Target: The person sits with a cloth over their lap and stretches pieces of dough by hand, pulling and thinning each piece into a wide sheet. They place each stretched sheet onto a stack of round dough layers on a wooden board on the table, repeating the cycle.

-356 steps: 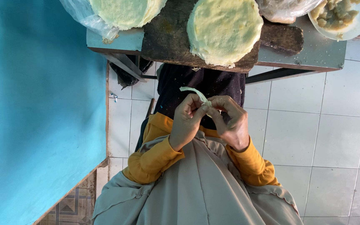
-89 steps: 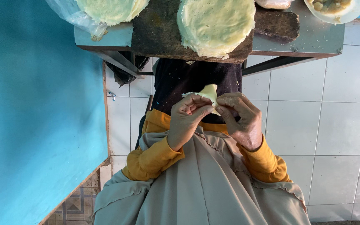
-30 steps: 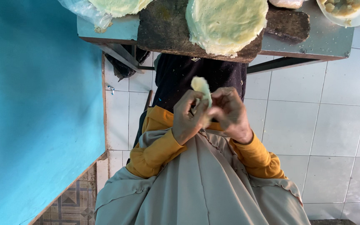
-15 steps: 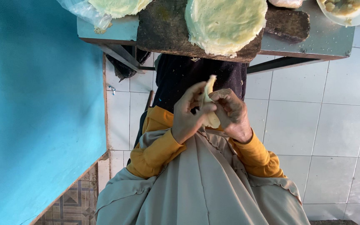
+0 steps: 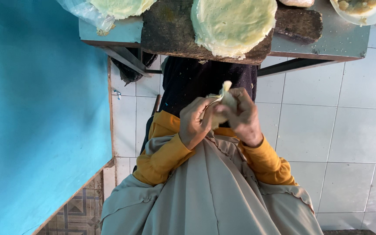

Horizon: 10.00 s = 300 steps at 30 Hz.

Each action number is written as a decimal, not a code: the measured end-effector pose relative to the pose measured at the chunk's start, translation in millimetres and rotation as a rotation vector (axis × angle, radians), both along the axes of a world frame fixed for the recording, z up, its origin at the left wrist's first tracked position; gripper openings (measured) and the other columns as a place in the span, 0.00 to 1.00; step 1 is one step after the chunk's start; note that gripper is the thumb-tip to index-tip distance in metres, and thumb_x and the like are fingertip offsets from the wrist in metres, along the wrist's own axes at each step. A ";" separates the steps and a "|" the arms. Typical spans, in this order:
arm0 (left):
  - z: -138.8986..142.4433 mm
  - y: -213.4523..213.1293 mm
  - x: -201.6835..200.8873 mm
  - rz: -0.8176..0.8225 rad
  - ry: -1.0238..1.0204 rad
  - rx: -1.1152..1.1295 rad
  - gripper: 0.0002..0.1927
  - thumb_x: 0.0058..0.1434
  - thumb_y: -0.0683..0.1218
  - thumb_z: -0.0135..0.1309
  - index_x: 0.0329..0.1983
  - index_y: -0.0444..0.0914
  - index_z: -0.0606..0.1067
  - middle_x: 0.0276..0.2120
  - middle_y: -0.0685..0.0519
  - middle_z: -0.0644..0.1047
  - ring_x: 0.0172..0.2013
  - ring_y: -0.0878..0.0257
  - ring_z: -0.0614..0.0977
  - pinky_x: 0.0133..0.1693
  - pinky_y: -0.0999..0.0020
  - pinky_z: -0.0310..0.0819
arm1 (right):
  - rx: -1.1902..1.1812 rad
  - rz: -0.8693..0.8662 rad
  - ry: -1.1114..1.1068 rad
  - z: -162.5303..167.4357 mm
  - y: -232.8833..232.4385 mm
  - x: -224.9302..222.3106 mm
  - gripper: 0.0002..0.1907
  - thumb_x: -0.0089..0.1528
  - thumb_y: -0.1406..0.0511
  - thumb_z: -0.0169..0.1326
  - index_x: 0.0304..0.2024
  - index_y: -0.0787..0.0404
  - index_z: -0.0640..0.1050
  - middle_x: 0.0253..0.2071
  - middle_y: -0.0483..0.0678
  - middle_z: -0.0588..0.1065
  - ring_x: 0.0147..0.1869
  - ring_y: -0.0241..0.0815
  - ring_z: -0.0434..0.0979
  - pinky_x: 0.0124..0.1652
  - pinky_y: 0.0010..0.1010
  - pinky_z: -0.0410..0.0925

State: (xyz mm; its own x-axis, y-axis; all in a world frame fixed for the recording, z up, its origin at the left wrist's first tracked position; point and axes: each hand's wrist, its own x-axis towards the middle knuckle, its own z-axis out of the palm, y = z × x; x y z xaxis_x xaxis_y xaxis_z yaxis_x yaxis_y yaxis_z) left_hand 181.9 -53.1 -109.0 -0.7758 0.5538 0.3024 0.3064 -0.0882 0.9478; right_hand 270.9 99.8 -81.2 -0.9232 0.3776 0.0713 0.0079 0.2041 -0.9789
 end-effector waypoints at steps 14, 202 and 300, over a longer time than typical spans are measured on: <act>1.9 6.5 -13.1 -0.083 -0.602 0.191 0.12 0.67 0.45 0.59 0.48 0.31 0.77 0.39 0.52 0.80 0.40 0.69 0.79 0.43 0.74 0.74 | -0.169 -0.013 0.096 0.2 -0.7 -1.7 0.14 0.68 0.84 0.45 0.52 0.66 0.69 0.45 0.51 0.75 0.49 0.37 0.79 0.50 0.28 0.75; 3.1 2.4 -10.4 -0.036 -0.043 -0.080 0.14 0.68 0.44 0.57 0.53 0.34 0.71 0.39 0.46 0.80 0.37 0.58 0.84 0.38 0.68 0.79 | 0.033 -0.023 -0.254 13.7 17.9 -6.3 0.05 0.66 0.72 0.56 0.44 0.66 0.79 0.36 0.45 0.78 0.39 0.30 0.74 0.37 0.24 0.68; 16.0 64.5 -182.7 0.058 1.082 -0.151 0.04 0.72 0.46 0.62 0.48 0.47 0.79 0.52 0.60 0.81 0.60 0.65 0.79 0.72 0.32 0.41 | 0.733 -0.081 0.152 77.0 101.4 -74.5 0.14 0.65 0.79 0.60 0.47 0.56 0.82 0.57 0.46 0.79 0.66 0.46 0.78 0.78 0.55 0.56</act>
State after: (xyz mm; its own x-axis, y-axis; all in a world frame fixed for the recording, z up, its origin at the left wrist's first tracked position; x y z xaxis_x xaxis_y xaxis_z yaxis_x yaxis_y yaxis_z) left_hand -0.8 11.3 -92.9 -0.1663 0.6139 0.7717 0.9836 0.0477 0.1741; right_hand 196.4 201.3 -4.3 -0.8546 0.2501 0.4551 -0.0742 0.8086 -0.5837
